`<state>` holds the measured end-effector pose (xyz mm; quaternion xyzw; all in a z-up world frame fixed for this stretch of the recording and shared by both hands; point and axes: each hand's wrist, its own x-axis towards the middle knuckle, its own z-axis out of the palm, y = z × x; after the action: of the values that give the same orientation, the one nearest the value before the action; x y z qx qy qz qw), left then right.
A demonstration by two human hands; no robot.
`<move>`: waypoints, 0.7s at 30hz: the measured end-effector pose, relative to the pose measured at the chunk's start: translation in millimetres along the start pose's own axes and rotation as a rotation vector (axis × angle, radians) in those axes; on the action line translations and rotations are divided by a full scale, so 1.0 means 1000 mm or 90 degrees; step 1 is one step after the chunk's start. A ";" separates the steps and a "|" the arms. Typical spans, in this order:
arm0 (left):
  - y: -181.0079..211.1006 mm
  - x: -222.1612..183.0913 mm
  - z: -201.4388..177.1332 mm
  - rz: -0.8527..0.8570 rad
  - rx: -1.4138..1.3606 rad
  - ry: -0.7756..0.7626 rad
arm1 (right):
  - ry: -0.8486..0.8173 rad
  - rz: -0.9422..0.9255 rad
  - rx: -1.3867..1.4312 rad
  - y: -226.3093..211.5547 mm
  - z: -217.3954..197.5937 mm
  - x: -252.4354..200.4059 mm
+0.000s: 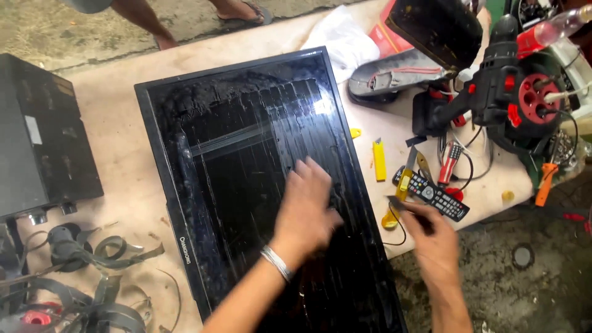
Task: Scraping a damaged film or layer off a television screen using a small blade on a repair bench.
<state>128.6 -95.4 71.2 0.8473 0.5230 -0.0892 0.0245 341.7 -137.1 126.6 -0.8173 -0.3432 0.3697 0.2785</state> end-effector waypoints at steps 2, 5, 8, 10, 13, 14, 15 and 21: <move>0.074 -0.062 0.039 0.115 -0.133 0.029 | 0.002 -0.033 0.049 0.050 -0.026 0.015; 0.111 -0.132 0.074 0.292 -0.190 0.135 | 0.002 -0.069 0.090 0.060 -0.039 0.020; 0.058 -0.137 0.049 0.339 -0.244 0.063 | -0.041 -0.106 0.108 0.057 -0.024 0.004; -0.002 -0.117 0.022 0.320 -0.370 -0.064 | -0.072 -0.152 0.139 0.047 -0.014 -0.015; -0.085 -0.090 0.023 -0.165 0.048 0.138 | -0.095 -0.002 0.088 0.049 -0.012 -0.048; -0.107 -0.087 0.044 -0.368 -0.100 0.248 | -0.089 -0.074 0.130 0.068 -0.009 -0.052; -0.128 -0.078 0.064 -0.569 -0.255 0.351 | -0.080 -0.151 0.170 0.086 -0.006 -0.053; 0.047 -0.150 -0.033 -0.171 -0.998 -0.036 | -0.023 -0.089 0.271 0.106 0.014 -0.140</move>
<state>108.8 -244.9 127.8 0.5105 0.5300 0.2815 0.6159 298.8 -306.1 101.6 -0.7072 -0.3184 0.4284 0.4636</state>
